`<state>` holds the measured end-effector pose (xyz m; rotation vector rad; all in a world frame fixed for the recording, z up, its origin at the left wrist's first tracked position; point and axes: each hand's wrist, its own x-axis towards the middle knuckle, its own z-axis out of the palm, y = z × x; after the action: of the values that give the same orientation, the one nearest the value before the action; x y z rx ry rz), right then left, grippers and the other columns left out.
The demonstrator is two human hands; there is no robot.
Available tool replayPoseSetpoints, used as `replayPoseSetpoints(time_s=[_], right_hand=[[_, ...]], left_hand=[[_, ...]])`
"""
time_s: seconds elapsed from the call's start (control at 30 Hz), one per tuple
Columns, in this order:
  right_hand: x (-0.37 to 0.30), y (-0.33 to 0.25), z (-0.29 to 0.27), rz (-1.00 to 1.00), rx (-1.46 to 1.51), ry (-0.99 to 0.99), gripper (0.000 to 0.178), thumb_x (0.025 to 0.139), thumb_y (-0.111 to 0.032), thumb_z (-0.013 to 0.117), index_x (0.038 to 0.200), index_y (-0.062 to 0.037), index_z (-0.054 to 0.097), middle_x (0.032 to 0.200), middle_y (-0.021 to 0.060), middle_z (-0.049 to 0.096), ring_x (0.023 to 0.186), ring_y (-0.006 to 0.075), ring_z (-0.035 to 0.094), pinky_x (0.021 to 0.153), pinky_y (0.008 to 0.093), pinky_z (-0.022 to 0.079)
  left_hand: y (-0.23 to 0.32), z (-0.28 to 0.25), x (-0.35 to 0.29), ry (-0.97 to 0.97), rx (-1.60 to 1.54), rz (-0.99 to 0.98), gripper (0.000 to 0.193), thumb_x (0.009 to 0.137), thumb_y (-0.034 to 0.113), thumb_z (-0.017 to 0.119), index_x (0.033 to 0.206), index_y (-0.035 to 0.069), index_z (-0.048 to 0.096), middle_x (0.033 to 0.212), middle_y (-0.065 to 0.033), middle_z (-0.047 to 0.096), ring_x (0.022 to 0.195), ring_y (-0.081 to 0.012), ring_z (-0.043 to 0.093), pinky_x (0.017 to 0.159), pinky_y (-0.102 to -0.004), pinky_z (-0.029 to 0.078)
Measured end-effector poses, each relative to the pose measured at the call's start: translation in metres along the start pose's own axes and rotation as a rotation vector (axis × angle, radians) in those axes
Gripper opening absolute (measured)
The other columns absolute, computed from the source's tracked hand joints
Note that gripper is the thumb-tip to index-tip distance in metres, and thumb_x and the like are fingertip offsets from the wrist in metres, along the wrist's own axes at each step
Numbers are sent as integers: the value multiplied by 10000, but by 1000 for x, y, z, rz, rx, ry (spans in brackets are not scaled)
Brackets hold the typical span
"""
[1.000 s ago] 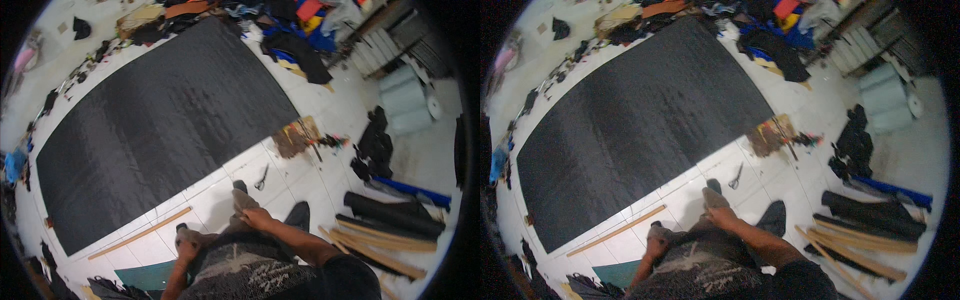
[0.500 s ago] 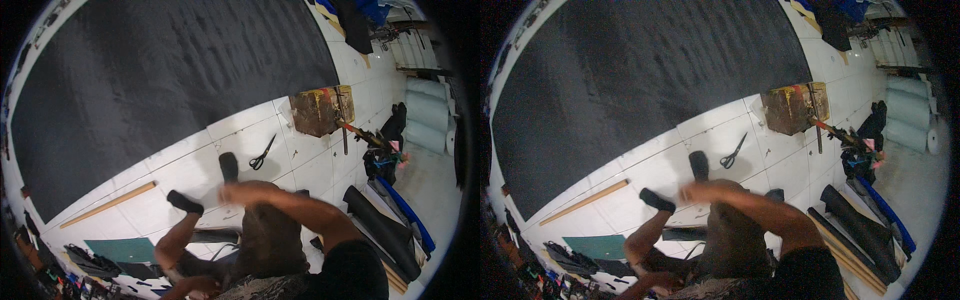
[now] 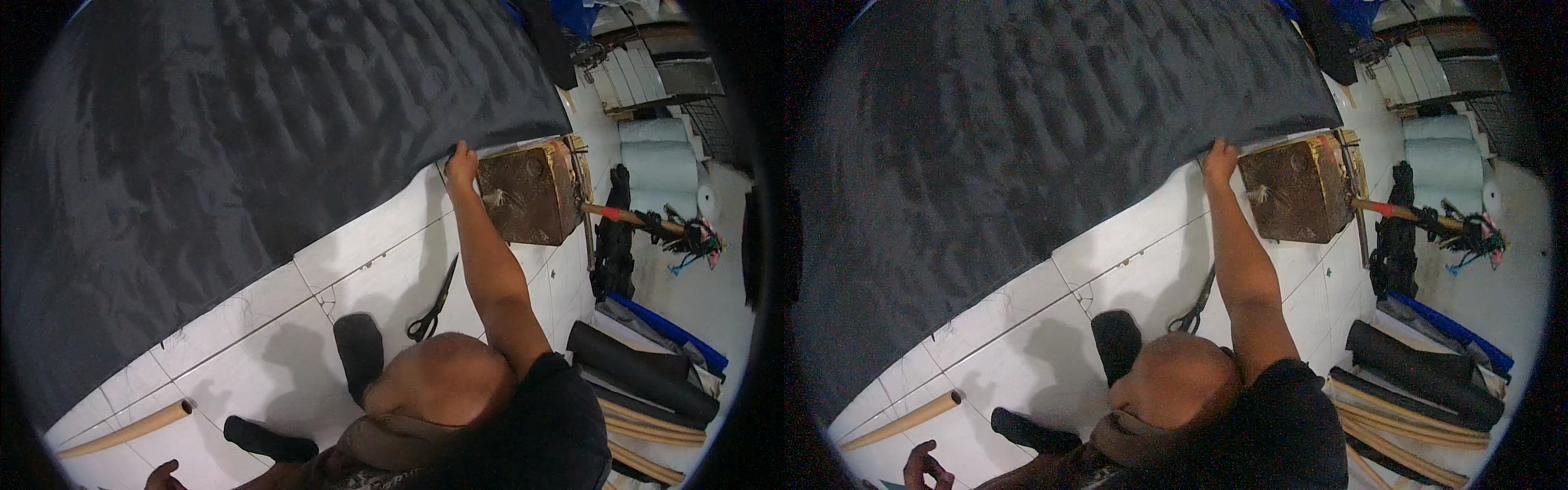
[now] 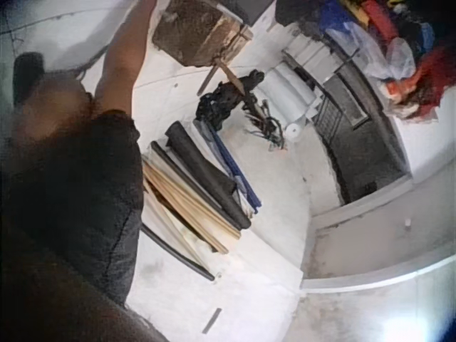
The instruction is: The person lays a large black fabric sheet on a tiled floor, uses a wooden stick to measure and mark a straight line, and then cuts the fabric along that line using shears. The process is repeated multiple times to produce several rectangular pieces.
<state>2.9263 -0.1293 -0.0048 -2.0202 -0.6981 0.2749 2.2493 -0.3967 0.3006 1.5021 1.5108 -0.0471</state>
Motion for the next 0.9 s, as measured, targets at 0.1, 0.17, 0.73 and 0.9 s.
replayPoseSetpoints(time_s=[0.1, 0.17, 0.73, 0.9], right_hand=[[-44, -21, 34, -67, -47, 42, 425, 931, -317, 514, 919, 104, 566, 867, 285, 597, 819, 416, 561, 784, 496, 419], [-77, -9, 51, -230, -274, -146, 376, 949, -292, 488, 1039, 67, 555, 990, 283, 592, 935, 414, 549, 805, 501, 417], [-23, -5, 11, 356, 586, -53, 467, 956, -433, 507, 1106, 2, 587, 975, 125, 648, 819, 272, 636, 743, 429, 518], [-45, 44, -9, 388, 457, -441, 441, 937, -514, 560, 867, -79, 586, 705, 20, 585, 639, 148, 565, 601, 312, 496]], left_hand=[[4, -9, 13, -122, -117, -345, 511, 912, 172, 562, 1393, 53, 435, 1087, -72, 484, 1030, -174, 455, 927, -327, 364], [-11, -21, 36, -347, 146, -207, 476, 1045, 217, 269, 1486, 37, 262, 1499, -111, 356, 1373, -211, 341, 1182, -365, 204], [-66, -55, -29, 946, -125, 56, 470, 935, 303, 580, 1283, -10, 549, 961, -81, 578, 877, -177, 557, 879, -361, 457], [-237, -29, 54, 822, -200, -247, 431, 937, 300, 603, 1269, 28, 568, 1211, -145, 610, 1080, -259, 603, 928, -382, 478]])
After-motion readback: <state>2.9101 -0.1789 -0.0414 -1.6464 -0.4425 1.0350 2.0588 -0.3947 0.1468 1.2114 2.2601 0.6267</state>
